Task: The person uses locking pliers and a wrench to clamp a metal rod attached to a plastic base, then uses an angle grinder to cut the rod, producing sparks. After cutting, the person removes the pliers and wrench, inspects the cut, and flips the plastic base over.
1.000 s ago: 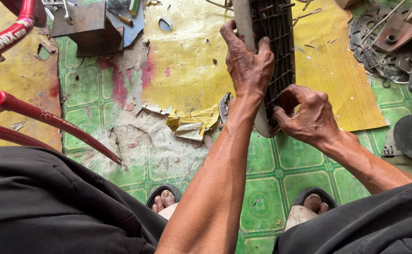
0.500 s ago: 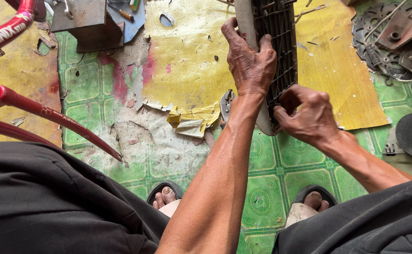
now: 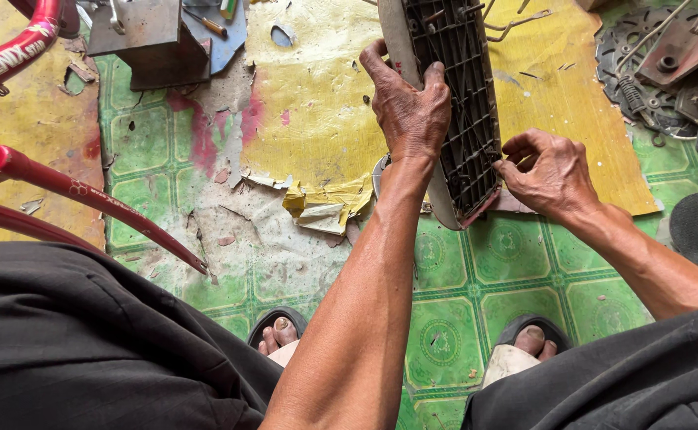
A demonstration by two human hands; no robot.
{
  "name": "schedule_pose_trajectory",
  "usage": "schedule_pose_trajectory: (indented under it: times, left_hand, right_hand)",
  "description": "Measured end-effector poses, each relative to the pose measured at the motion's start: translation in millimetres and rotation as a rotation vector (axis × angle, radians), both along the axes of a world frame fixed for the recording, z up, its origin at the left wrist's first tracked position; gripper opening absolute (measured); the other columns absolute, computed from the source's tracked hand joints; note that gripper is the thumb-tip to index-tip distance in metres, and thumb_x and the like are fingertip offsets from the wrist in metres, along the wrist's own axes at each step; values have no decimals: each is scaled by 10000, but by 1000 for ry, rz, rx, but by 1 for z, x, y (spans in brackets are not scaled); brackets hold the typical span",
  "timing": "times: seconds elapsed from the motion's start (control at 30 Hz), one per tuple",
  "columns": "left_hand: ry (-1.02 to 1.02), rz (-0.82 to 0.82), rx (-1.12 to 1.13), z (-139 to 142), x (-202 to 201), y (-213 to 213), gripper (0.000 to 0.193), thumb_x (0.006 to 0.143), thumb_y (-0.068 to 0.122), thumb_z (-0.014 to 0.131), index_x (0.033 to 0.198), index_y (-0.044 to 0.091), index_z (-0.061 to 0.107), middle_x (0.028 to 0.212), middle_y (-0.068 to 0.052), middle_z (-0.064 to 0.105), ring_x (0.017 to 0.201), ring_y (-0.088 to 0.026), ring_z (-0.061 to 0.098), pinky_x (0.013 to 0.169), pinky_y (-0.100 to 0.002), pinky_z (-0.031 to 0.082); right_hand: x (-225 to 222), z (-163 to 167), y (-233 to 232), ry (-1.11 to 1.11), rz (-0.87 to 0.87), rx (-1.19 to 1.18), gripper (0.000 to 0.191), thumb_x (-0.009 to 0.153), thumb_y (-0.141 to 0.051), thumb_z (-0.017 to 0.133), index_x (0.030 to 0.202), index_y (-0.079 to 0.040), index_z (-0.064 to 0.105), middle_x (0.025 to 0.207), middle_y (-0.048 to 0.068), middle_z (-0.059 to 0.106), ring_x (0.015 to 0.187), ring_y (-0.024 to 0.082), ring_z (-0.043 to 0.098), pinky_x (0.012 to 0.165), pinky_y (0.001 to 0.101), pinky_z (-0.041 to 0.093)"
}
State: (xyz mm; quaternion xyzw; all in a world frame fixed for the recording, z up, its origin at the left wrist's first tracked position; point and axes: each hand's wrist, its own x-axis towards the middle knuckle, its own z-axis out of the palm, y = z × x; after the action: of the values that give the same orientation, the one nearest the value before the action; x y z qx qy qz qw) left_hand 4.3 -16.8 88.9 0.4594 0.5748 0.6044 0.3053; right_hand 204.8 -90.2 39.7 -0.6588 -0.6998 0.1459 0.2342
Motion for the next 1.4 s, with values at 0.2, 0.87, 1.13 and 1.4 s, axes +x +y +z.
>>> schedule_pose_trajectory:
  times: [0.2,0.87,1.13,1.4]
  left_hand:
    - [19,-7,-9,3,1,-3,606,856,161,717,1331,131,342,941,-186,706,830,-325,761,804,-463,579]
    - [-815,-67,-8,-25,-29,28,608,750,161,847,1251,67,515,1023,-106,636,972,-241,656,875,-449,571]
    - [-1153,-137,-71,-33,-38,23,298,910,253,690,1109,32,667,1033,-52,682,923,-184,654,848,-389,566]
    - [-1289,-251,-50,-50,-21,13,285,978,315,516,1067,68,628,981,-75,682,892,-216,660,836,-402,554]
  right_hand:
    - [-7,5,7,-2,2,1,224,869,-225,743,946,-16,770,874,158,766,785,270,766,781,386,611]
    - [25,38,-12,546,-66,241,252,1053,-178,672,1153,52,700,986,50,698,919,112,626,845,258,518]
    - [-13,130,-20,493,78,365,207,1047,-115,712,1154,59,679,1003,50,680,823,74,611,792,204,522]
    - [-19,154,-30,283,380,477,262,1057,-34,720,1243,100,594,1150,127,625,1042,138,654,951,238,583]
